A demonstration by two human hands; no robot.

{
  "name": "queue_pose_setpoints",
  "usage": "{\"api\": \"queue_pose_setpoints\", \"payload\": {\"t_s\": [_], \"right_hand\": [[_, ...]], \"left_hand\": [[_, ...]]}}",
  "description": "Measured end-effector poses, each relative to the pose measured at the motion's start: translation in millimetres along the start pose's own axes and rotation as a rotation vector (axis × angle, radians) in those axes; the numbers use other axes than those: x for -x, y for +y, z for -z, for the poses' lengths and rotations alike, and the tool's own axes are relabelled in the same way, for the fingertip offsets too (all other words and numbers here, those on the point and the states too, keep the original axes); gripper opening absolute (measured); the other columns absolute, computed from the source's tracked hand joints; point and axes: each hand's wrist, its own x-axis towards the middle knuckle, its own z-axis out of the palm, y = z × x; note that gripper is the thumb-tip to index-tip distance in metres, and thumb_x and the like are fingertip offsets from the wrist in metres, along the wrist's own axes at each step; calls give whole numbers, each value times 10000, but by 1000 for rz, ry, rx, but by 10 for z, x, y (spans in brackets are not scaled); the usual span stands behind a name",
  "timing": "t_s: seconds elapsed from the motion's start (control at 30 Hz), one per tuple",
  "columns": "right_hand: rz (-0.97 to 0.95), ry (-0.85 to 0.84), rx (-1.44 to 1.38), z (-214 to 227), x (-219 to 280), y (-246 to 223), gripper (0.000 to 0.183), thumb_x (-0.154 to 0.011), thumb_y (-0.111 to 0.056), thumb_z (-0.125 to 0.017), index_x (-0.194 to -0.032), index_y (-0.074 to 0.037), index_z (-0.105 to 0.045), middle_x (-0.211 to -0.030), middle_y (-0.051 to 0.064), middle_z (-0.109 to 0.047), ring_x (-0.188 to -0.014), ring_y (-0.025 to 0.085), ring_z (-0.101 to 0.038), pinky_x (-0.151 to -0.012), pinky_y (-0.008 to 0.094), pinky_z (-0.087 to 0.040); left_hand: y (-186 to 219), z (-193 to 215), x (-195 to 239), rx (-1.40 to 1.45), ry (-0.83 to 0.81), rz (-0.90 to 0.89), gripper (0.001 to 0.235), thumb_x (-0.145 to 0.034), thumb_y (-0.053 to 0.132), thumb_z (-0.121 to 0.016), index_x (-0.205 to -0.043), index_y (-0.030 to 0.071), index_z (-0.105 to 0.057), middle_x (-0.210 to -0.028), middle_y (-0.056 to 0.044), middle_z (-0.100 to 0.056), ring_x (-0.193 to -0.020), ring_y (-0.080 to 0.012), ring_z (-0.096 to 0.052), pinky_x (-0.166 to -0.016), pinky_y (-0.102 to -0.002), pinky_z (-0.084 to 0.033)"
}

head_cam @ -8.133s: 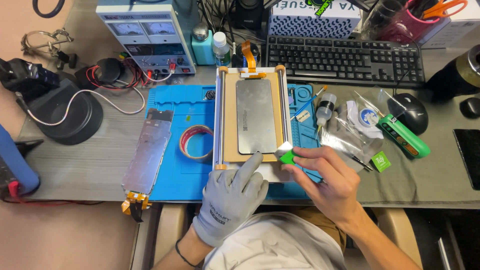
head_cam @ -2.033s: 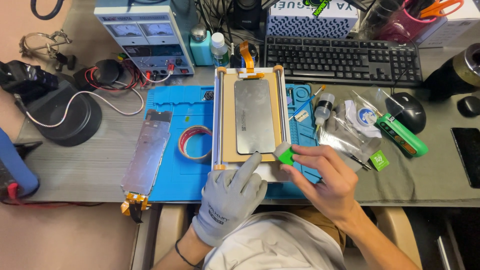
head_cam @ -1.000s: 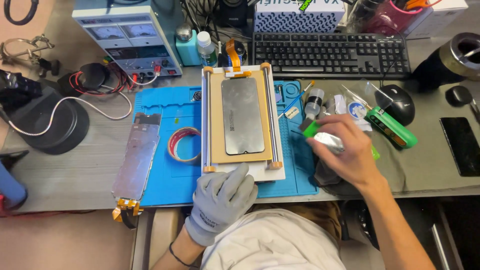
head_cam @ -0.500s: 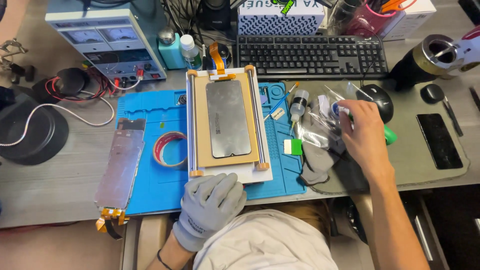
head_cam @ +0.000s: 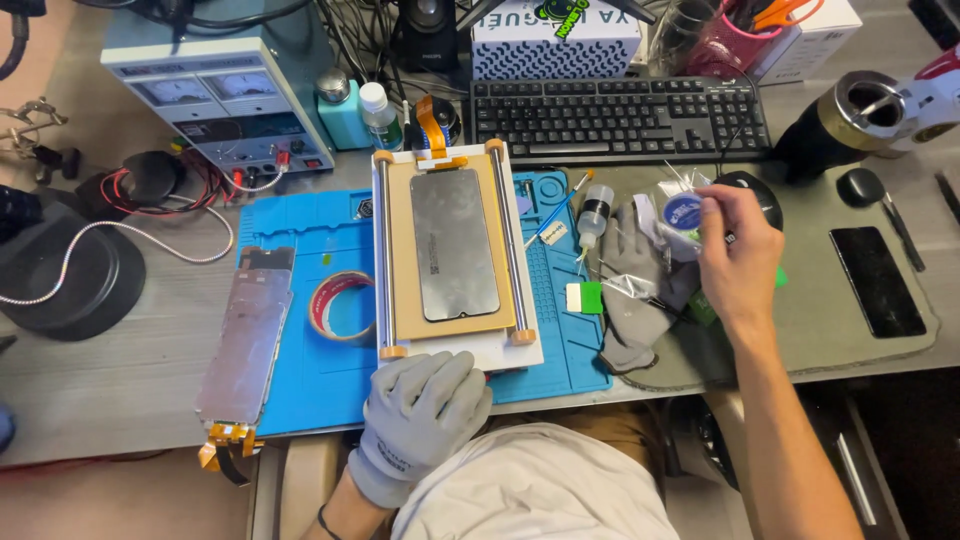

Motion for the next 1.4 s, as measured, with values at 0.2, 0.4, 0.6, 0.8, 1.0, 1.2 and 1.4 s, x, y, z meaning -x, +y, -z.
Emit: {"api": "queue_pose_setpoints", "payload": {"t_s": [0.2, 0.4, 0.6, 0.8, 1.0, 1.2, 1.4], "right_hand": [[-325, 97, -578, 146, 63, -498, 213, -1243, -274, -629, -1295, -69, -657, -1037, 69, -651, -759, 219, -756, -577, 267, -643], [-451, -159, -919, 277, 285, -932, 159, -1154, -168, -665, -1257, -48, -684, -930, 134, -723, -637, 239, -775, -457, 233, -606], [-415, -427, -1134, 371, 578, -1280, 417, -1007, -40, -746, -1405, 63, -674, -1128, 260, -770, -975, 396, -842, -826, 484, -777], [-279, -603, -1108, 448, 754, -1457, 308, -1023, -151, -793, -1249, 50, -732, -931, 223, -817, -791, 386, -897, -740, 404, -742], [-285, -519, -812, 457, 784, -1477, 254, -929, -62, -836, -1163, 32, -806, -901, 184, -846, -627, 293, -878, -645, 334, -740], [-363, -549, -874, 299, 744, -1428, 268, -1004, -104, -759, -1218, 55, -762, -864, 189, -745, -599, 312, -845, -487, 362, -728], [-525, -543, -1025, 23, 698, -1371, 303, -927, 10, -835, -1108, -30, -594, -817, 157, -743, -568, 349, -827, -447, 374, -667]], "left_hand": [[113, 91, -191, 20, 18, -48, 125, -903, 4, -650, -978, 103, -649, -988, -57, -729, -783, -181, -681, -665, -273, -515], [388, 261, -265, 261, -251, 277, 327, -944, 120, -798, -1243, 151, -669, -1297, -37, -750, -928, -269, -654, -781, -391, -498], [472, 473, -906, 859, -439, 748, 661, -961, 182, -742, -1583, 97, -534, -1668, -153, -540, -950, -206, -725, -912, -347, -652], [455, 527, -1335, 1142, -699, 951, 969, -844, 280, -808, -1715, 196, -390, -1282, -61, -729, -958, -174, -746, -904, -347, -589], [522, 490, -1030, 865, -698, 628, 404, -1133, 412, -579, -1443, 168, -665, -1417, -111, -781, -1299, -319, -747, -1058, -402, -575], [393, 793, -731, 900, -791, 846, 255, -1124, 340, -581, -1108, 282, -829, -1016, 71, -898, -883, -132, -835, -836, -276, -589], [146, 795, -467, 1224, -328, 1030, 345, -1153, 152, -553, -932, 91, -811, -1105, -112, -675, -967, -184, -638, -768, -281, -539]]}}
